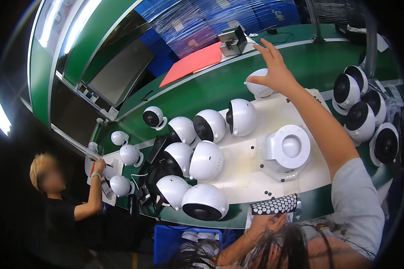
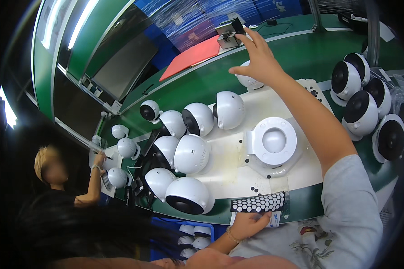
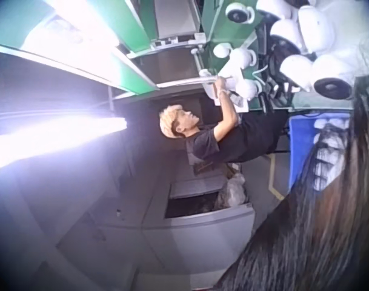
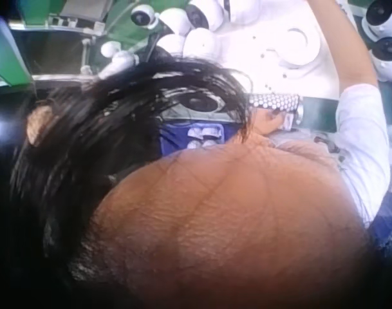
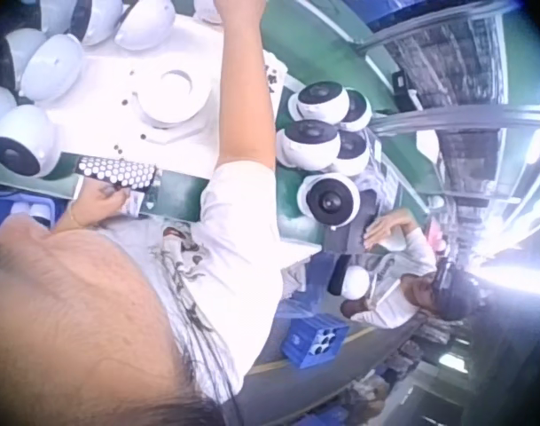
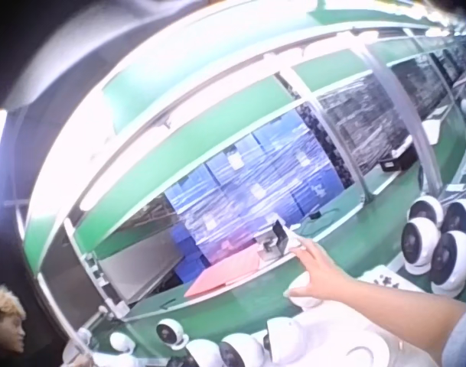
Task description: The person assembles white dome security cameras by peeling small black circular stickers from a sheet and placing them into holes on the camera base. They then pick up a camera dome, attach it to the base, and place the finished unit on the table. This process is repeated for several units.
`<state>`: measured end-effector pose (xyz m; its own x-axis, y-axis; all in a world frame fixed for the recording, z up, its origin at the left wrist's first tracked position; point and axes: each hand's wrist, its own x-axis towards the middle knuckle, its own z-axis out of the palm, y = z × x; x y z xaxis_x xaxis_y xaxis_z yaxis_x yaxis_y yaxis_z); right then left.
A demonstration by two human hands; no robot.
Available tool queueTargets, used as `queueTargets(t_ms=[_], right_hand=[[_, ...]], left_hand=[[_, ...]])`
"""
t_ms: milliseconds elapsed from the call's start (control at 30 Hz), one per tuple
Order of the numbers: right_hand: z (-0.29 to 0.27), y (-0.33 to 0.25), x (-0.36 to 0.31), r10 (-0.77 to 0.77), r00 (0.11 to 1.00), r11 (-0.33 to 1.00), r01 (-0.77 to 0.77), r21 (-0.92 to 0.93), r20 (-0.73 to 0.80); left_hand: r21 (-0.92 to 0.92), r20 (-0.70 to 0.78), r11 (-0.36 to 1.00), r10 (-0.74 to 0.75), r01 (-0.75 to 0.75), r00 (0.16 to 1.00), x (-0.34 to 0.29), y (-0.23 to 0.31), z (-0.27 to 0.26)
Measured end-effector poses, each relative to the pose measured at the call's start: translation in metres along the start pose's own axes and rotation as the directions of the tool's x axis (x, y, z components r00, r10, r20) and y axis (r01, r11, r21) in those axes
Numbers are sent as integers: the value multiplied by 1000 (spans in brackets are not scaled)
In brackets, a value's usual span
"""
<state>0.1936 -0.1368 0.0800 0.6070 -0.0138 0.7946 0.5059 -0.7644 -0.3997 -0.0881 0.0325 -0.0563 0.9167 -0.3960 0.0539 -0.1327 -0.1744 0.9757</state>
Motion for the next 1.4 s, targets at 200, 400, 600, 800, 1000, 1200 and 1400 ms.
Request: queueTargets(t_ms=[200, 400, 600, 800, 1000, 1200, 1400], right_hand=[[61, 80, -20, 302, 904, 953, -277, -124, 303], [44, 64, -2, 230, 944, 968, -198, 153, -235], [-23, -8, 10, 507, 830, 185, -370, 910, 234], [-63, -54, -15, 152, 846, 118, -528, 841, 510], [-73, -103, -29, -226, 765, 855, -142, 499, 603], [-53, -128, -30, -331, 427, 923, -41, 384, 842], [-25, -126, -47, -416, 202, 909, 61, 413, 887]], left_hand=[[1, -31, 995, 102, -102, 994, 0, -24, -3], [-103, -52, 993, 52, -57, 997, 1, -15, -1], [109, 28, 985, 134, -137, 991, 8, 17, -10], [91, -35, 977, 197, -194, 980, 5, 11, -6], [104, -59, 960, 267, -260, 962, 4, 4, -6], [23, -45, 970, 243, -243, 969, 2, 1, -4], [-58, -31, 975, 214, -216, 976, 0, -3, -5]])
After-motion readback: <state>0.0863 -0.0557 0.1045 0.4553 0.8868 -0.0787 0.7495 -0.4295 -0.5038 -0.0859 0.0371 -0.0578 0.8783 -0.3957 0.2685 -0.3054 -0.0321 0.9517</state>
